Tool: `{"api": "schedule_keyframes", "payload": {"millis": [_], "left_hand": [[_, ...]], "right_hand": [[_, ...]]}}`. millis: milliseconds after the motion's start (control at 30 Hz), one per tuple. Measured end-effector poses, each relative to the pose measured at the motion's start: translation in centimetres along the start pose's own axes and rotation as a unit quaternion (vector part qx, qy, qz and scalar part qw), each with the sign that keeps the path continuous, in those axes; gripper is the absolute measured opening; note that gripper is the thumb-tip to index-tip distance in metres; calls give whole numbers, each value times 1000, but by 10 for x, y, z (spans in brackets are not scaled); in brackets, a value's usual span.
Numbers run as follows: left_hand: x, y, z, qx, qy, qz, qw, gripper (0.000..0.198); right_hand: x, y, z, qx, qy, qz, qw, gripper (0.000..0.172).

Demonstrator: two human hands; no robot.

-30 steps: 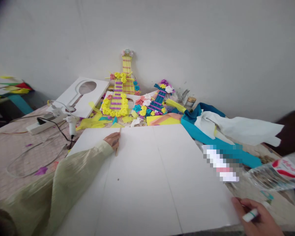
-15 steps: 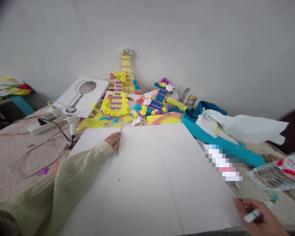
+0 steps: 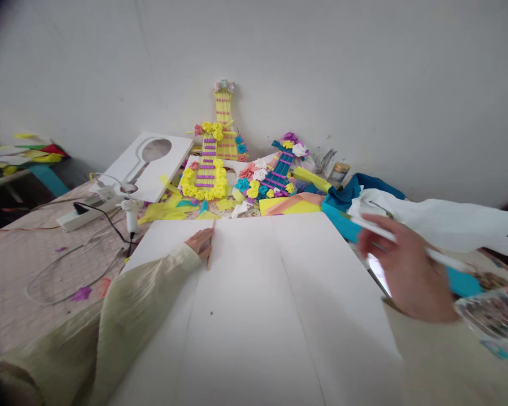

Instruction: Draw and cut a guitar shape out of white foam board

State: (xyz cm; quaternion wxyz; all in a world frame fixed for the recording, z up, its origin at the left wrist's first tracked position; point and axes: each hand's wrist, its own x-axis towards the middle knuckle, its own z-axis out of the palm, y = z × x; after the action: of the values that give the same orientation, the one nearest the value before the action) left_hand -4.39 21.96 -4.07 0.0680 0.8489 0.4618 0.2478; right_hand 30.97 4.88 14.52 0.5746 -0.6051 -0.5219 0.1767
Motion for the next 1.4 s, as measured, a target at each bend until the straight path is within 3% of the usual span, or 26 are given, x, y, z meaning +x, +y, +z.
{"api": "schedule_keyframes", "payload": {"millis": [100,267,333,433,533,767,1400], "left_hand": [[1,-2,3,-2,-5,-4,1000,47],[1,-2,3,-29,-2,-4,1000,48],[0,-1,3,-33,0,-2,999,48],[-1,0,2,-35,2,-1,999,49],[-2,2,0,-47,-1,3,999,49],[-3,4,-1,-58,-8,-6,998,39],[-3,3,-2,-52,16,5,999,37]], "right_hand": [[41,-4,72,164,-78,57,982,20],[61,14,194,195,-172,140,955,10],[59,29,229,186,-189,166,950,9],[57,50,261,174,-192,184,948,10],[54,65,273,168,-189,184,950,11],[47,83,276,161,-205,183,948,13],[45,83,279,174,-229,179,941,15]]}}
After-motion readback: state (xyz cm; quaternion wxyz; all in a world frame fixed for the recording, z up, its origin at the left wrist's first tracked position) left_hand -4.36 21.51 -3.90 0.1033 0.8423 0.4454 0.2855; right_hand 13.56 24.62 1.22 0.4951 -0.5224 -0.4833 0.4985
